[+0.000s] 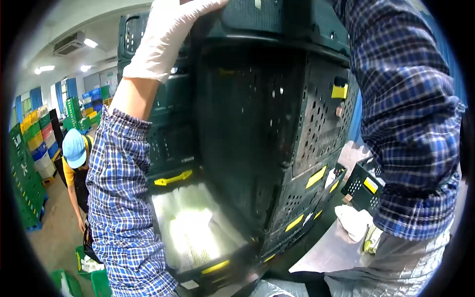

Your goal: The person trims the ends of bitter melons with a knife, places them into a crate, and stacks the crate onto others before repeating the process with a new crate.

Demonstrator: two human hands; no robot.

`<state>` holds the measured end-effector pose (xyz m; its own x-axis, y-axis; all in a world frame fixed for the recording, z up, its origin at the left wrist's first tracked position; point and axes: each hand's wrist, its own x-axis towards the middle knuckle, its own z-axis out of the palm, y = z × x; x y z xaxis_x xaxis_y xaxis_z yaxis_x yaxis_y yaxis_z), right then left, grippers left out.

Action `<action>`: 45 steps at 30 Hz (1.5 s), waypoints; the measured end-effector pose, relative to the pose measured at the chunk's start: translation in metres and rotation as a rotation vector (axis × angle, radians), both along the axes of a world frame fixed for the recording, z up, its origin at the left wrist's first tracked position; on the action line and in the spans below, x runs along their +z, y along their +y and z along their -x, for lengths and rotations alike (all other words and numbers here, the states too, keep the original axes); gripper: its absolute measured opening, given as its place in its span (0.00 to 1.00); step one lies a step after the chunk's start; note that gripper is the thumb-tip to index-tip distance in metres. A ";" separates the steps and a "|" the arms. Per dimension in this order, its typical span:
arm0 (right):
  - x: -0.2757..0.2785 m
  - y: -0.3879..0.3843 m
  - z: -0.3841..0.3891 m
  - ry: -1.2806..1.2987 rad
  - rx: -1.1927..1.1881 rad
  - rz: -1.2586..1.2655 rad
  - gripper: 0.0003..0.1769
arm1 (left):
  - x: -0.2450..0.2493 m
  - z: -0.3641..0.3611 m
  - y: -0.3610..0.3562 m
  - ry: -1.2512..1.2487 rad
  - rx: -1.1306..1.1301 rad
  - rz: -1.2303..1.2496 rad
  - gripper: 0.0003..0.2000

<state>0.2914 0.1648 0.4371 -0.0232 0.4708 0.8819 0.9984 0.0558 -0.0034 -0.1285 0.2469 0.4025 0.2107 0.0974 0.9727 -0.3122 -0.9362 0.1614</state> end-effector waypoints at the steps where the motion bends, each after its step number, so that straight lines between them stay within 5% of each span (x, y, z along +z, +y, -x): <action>1: -0.008 -0.006 0.003 -0.009 0.019 -0.014 0.26 | -0.013 -0.005 0.001 -0.114 0.024 0.094 0.25; 4: -0.039 -0.030 0.019 -0.043 0.092 -0.040 0.26 | -0.040 -0.018 -0.001 -0.292 -0.070 0.075 0.27; 6: -0.066 -0.051 0.031 -0.071 0.150 -0.049 0.26 | -0.056 -0.029 0.011 -0.412 0.130 0.034 0.29; 11: -0.161 -0.113 0.053 -0.091 0.294 0.028 0.25 | -0.054 -0.026 -0.005 -0.610 0.110 -0.051 0.29; 22: -0.377 -0.221 0.032 0.023 0.460 0.394 0.24 | -0.069 -0.003 -0.054 -0.573 0.132 0.013 0.29; 32: -0.399 -0.249 -0.054 -0.116 0.337 0.521 0.23 | -0.069 0.034 -0.090 -0.365 0.094 0.174 0.30; 45: -0.433 -0.271 -0.050 -0.148 0.213 0.627 0.22 | -0.093 0.029 -0.123 -0.260 -0.289 0.449 0.30</action>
<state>0.3415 -0.1060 0.0039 -0.2717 0.8642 0.4236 0.9583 0.2833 0.0366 -0.1576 0.1234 0.3099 0.0500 0.4855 0.8728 -0.6267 -0.6652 0.4059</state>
